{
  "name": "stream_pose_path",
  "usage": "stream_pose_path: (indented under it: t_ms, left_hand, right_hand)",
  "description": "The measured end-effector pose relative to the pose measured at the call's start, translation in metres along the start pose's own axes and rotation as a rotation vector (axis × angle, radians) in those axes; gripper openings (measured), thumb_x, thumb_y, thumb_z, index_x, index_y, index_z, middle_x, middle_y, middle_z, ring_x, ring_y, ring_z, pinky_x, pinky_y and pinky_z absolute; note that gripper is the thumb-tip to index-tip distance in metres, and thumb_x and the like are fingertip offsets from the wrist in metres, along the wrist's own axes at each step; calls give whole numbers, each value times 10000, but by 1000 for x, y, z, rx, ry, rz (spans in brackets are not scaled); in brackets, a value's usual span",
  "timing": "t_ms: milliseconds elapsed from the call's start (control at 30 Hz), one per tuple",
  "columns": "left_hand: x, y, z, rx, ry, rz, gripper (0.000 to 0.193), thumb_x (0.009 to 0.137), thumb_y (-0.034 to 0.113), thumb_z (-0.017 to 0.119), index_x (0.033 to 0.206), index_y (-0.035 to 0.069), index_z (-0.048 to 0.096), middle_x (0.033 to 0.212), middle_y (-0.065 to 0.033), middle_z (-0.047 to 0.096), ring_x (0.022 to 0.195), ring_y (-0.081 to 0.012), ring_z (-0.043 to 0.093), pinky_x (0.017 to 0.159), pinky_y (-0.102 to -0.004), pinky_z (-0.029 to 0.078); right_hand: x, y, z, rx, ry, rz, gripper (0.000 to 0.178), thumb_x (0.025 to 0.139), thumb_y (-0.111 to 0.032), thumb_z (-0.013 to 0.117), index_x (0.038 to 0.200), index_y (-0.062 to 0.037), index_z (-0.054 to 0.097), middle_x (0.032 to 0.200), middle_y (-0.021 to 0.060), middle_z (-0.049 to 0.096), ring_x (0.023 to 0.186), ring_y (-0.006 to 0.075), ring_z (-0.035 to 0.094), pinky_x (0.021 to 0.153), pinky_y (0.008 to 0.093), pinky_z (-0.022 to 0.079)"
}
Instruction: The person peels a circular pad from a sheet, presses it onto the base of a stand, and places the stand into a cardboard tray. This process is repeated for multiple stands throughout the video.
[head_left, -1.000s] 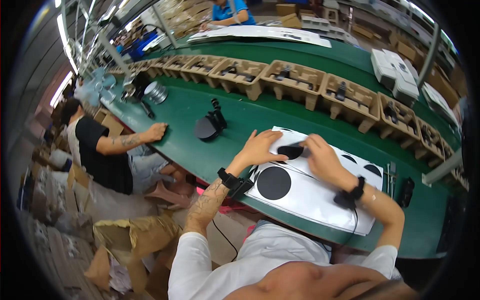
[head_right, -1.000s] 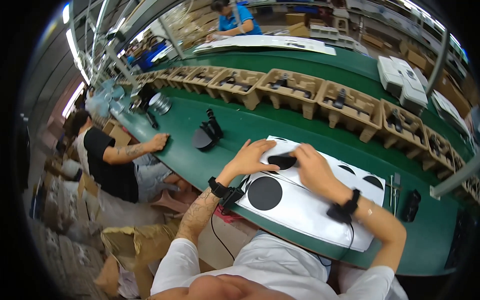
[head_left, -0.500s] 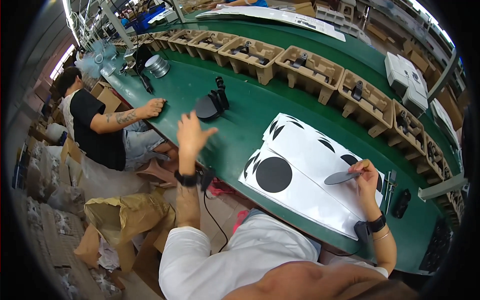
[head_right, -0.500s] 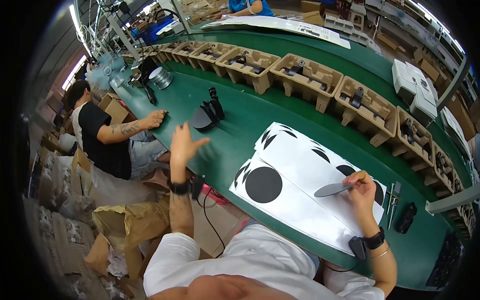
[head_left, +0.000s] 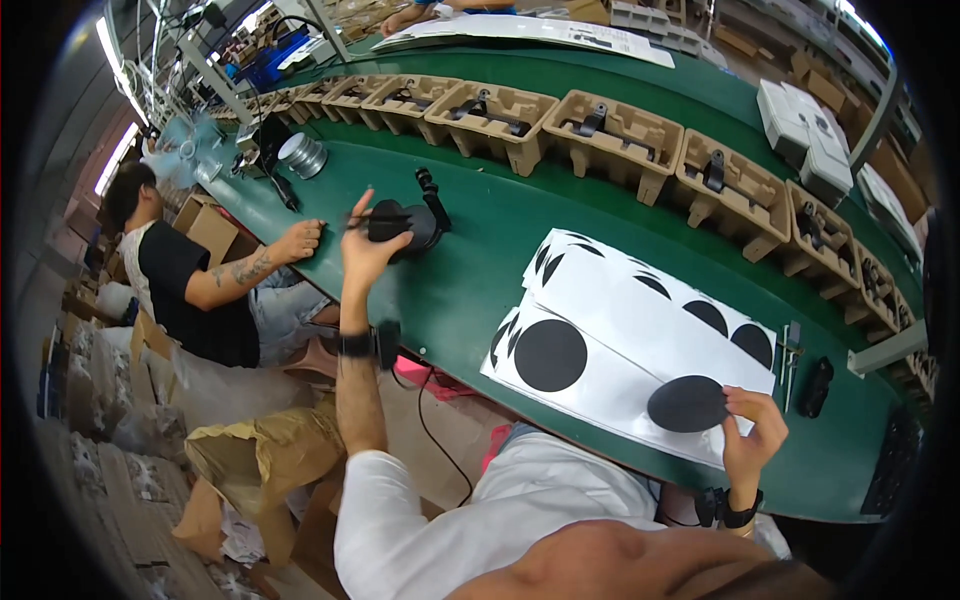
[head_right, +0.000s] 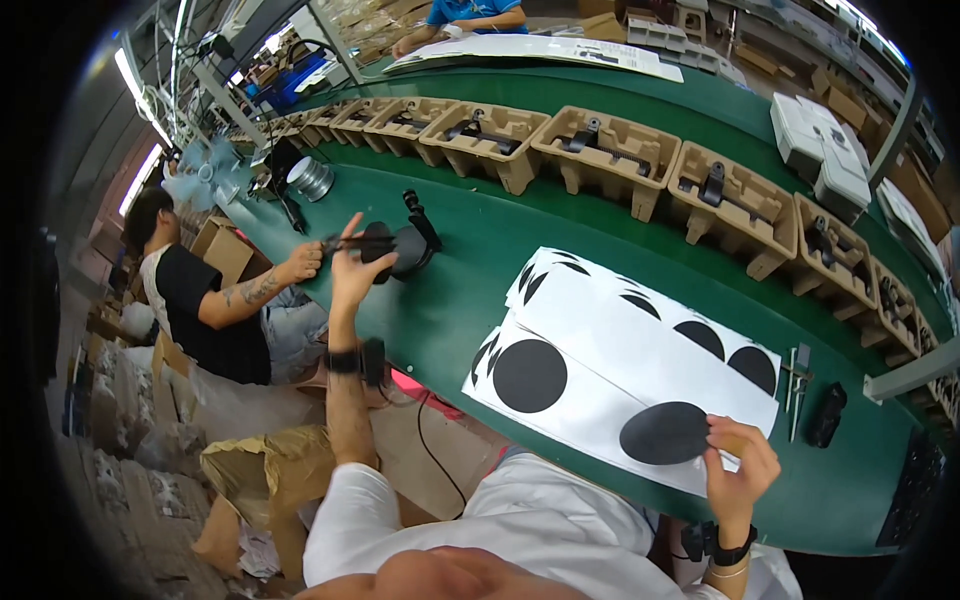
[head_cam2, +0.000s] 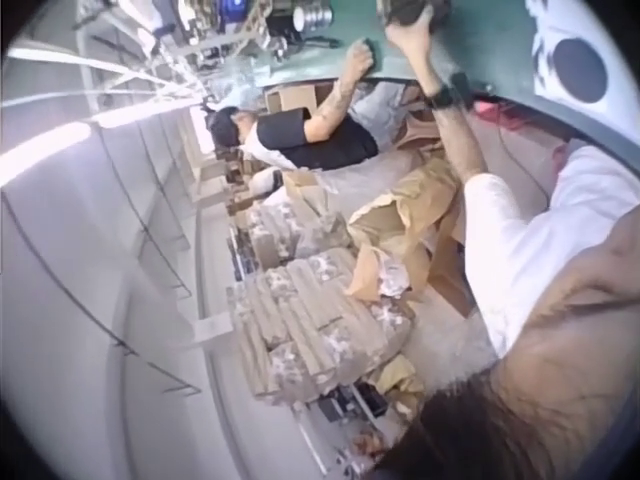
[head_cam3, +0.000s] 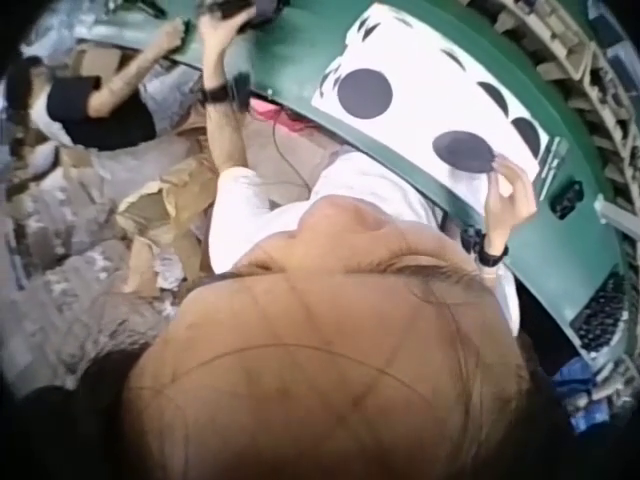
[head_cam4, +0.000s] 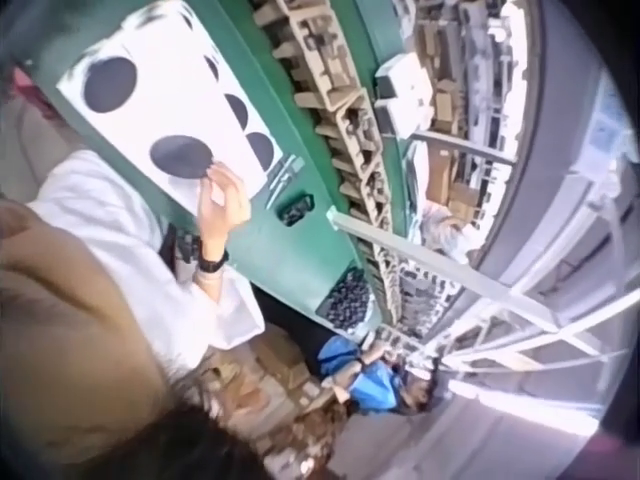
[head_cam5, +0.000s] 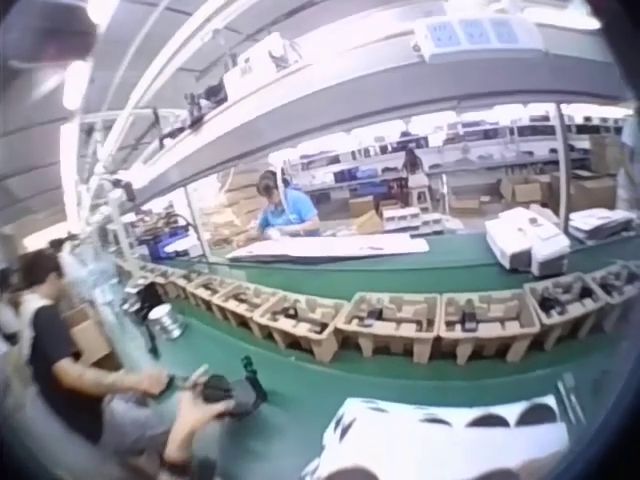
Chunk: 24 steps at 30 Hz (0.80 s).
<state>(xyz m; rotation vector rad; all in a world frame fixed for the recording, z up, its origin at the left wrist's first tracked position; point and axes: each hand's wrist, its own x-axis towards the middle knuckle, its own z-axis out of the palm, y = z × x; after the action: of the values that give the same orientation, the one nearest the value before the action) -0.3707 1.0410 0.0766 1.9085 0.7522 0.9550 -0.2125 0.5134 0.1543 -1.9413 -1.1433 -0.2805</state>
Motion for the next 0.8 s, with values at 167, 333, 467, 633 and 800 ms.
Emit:
stream_pose_path:
  t_ms: [167,333,467,633,800]
  left_hand:
    - [-100,104,41,-1015,-271,-102,880,756,378,571,1507,212,143,1312,-213,453,1095,-375,560,841,-428,524]
    - [-170,172,91,-1331,-462,-423,870,802,652,428,1491,181,181,1385,-264,388,1246,-459,431,988,-532,425]
    - [-190,173,114,-1296,-511,-333,872,851,732,303,1488,158,146,1378,-264,399,1285,-421,398,1033,-548,374]
    - [-196,183,118,-1265,-548,-313,919,829,784,244,1483,151,123,1366,-270,407,1279,-414,405,1023,-590,377]
    - [-193,179,117,-1227,-542,-284,918,831,787,229,1483,149,126,1350,-278,423,1274,-417,412,1006,-577,399]
  right_hand:
    - [-15,-6,45,455,485,306,255,693,6,750,763,-19,507,716,35,486,654,117,461,609,224,384]
    - [22,-51,93,1247,202,580,217,743,10,718,804,-42,516,714,-14,482,612,71,480,564,203,412]
    - [30,-76,102,1255,72,729,171,782,11,663,818,-50,507,711,-16,521,607,59,490,548,188,388]
    - [29,-83,104,1247,83,772,164,804,13,646,795,-41,491,707,8,563,589,51,515,527,189,408]
    - [28,-83,108,1248,133,768,163,805,5,650,805,-47,496,693,3,555,584,51,507,529,188,405]
